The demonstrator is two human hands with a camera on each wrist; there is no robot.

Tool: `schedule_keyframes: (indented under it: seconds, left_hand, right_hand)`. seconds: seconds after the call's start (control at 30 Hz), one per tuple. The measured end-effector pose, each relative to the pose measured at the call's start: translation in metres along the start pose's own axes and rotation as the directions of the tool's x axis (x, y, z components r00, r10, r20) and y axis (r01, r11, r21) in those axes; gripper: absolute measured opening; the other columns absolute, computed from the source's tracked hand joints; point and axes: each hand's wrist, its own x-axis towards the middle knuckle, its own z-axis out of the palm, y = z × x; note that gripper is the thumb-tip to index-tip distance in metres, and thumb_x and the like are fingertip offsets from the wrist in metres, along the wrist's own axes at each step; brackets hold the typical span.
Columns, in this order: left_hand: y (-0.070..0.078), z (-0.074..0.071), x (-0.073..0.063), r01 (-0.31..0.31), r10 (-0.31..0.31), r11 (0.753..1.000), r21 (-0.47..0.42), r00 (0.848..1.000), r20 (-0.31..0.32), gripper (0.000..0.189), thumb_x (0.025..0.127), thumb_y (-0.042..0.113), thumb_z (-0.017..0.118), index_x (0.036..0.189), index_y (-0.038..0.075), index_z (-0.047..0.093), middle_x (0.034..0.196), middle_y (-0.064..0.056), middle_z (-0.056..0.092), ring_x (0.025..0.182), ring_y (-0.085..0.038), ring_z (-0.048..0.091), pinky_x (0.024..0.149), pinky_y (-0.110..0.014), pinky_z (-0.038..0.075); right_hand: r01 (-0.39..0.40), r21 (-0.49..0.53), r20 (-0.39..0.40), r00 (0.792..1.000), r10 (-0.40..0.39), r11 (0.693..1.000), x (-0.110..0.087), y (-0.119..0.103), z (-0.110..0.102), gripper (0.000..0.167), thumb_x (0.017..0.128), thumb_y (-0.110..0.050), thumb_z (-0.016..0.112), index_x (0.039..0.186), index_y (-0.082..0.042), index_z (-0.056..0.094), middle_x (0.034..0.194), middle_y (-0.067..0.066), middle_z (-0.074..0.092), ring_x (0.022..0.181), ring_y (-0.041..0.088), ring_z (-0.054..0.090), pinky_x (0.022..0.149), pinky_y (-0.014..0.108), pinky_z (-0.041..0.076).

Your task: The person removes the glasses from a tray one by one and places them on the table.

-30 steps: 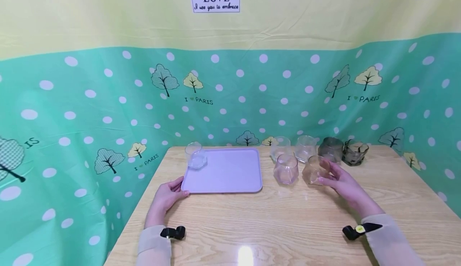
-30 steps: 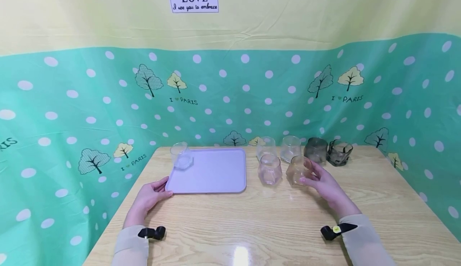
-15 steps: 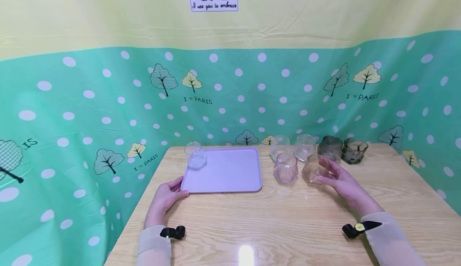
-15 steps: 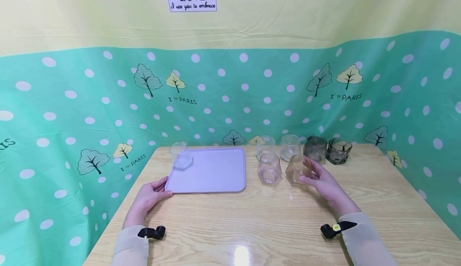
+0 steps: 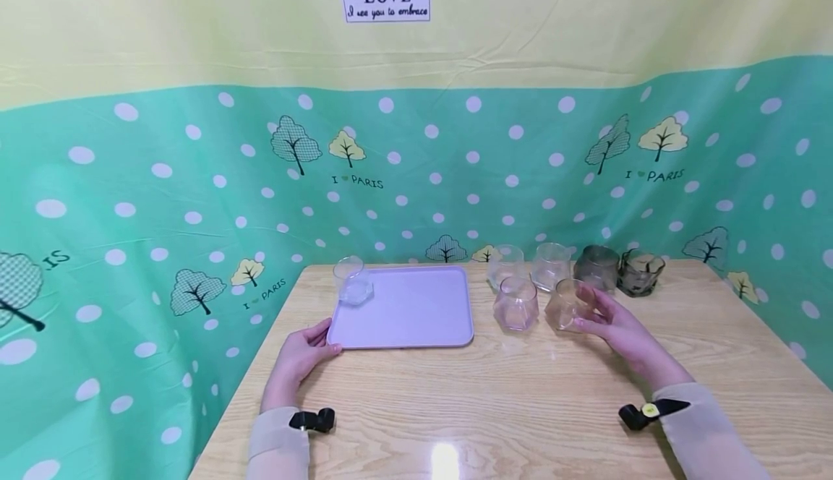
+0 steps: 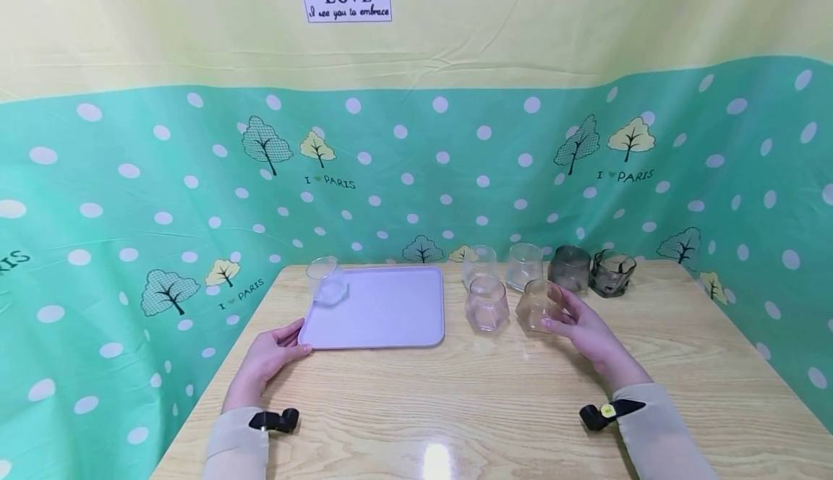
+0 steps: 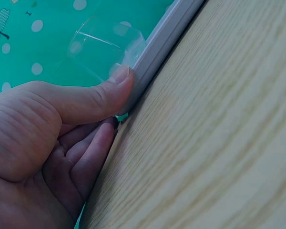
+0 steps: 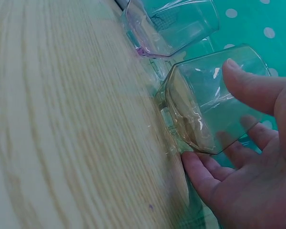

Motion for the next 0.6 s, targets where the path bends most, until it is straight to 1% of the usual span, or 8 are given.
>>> schedule_keyframes:
  seconds: [0.1,0.17,0.23,0.27,0.37,0.5,0.53,0.6]
  left_hand:
    - [0.0,0.0,0.0,0.005,-0.005,1.0,0.002,1.0,-0.004,0.074,0.09,0.015,0.089,0.154,0.001,0.054,0.155,-0.019,0.054,0.145,-0.038,0.051,0.119,-0.05,0.043]
    - [-0.001,0.0,0.0,0.008,-0.008,1.0,0.006,1.0,-0.004,0.074,0.09,0.016,0.088,0.154,0.002,0.054,0.155,-0.019,0.054,0.145,-0.038,0.05,0.119,-0.05,0.043]
    - [-0.002,0.0,0.001,0.01,-0.01,1.0,0.003,1.0,-0.004,0.074,0.09,0.016,0.088,0.155,0.002,0.054,0.156,-0.018,0.053,0.145,-0.038,0.05,0.119,-0.05,0.043]
    - [-0.002,0.0,0.001,0.01,-0.01,1.0,0.0,1.0,-0.006,0.074,0.09,0.016,0.088,0.155,0.002,0.054,0.156,-0.018,0.053,0.145,-0.037,0.05,0.119,-0.049,0.043]
    - [-0.002,0.0,0.002,0.003,-0.003,1.0,-0.003,1.0,-0.005,0.074,0.09,0.015,0.088,0.155,0.001,0.053,0.156,-0.018,0.053,0.145,-0.038,0.05,0.119,-0.049,0.043]
    - [-0.002,0.001,0.003,0.001,-0.002,1.0,-0.013,1.0,-0.008,0.075,0.089,0.014,0.089,0.154,0.001,0.054,0.155,-0.018,0.054,0.144,-0.037,0.051,0.118,-0.048,0.044]
    - [-0.002,0.001,0.003,0.001,-0.001,1.0,-0.014,1.0,-0.006,0.075,0.089,0.014,0.089,0.154,0.001,0.054,0.155,-0.018,0.054,0.144,-0.037,0.052,0.118,-0.048,0.044]
    - [-0.003,0.0,0.002,0.002,-0.002,1.0,-0.023,1.0,-0.003,0.075,0.089,0.013,0.089,0.154,0.001,0.054,0.155,-0.018,0.054,0.144,-0.036,0.052,0.118,-0.047,0.045]
  right_hand:
    - [-0.015,-0.017,-0.013,1.0,0.015,1.0,0.0,0.0,0.0,0.096,0.101,-0.01,0.074,0.171,-0.003,0.009,0.174,0.028,0.016,0.153,0.057,0.026,0.114,0.029,0.047]
    - [-0.023,-0.023,-0.02,1.0,0.023,0.999,0.0,-0.001,0.0,0.101,0.099,-0.01,0.076,0.172,-0.006,0.007,0.175,0.029,0.014,0.153,0.059,0.022,0.124,0.051,0.037]
    - [-0.016,-0.018,-0.024,1.0,0.016,1.0,0.0,-0.002,0.0,0.103,0.097,-0.009,0.077,0.172,-0.007,0.006,0.175,0.03,0.012,0.153,0.061,0.019,0.123,0.071,0.023]
    - [-0.01,-0.013,-0.03,1.0,0.01,1.0,0.0,-0.002,0.0,0.104,0.096,-0.009,0.078,0.172,-0.007,0.006,0.175,0.03,0.012,0.153,0.061,0.018,0.122,0.076,0.019]
    - [0.007,-0.032,-0.057,0.998,-0.009,0.999,-0.001,-0.005,0.001,0.104,0.096,-0.01,0.079,0.172,-0.009,0.009,0.174,0.03,0.013,0.154,0.06,0.017,0.12,0.081,0.015]
    - [0.029,-0.066,-0.105,0.994,-0.036,0.997,-0.001,-0.011,0.004,0.101,0.098,-0.014,0.079,0.173,-0.011,0.011,0.175,0.029,0.012,0.156,0.057,0.015,0.121,0.079,0.018]
    - [0.039,-0.081,-0.12,0.992,-0.048,0.996,-0.001,-0.013,0.005,0.1,0.099,-0.016,0.079,0.173,-0.011,0.012,0.175,0.029,0.013,0.156,0.057,0.017,0.122,0.075,0.022]
    - [0.062,-0.108,-0.161,0.984,-0.079,0.992,-0.002,-0.016,0.008,0.096,0.101,-0.019,0.078,0.172,-0.01,0.015,0.175,0.028,0.016,0.156,0.055,0.021,0.125,0.055,0.036]
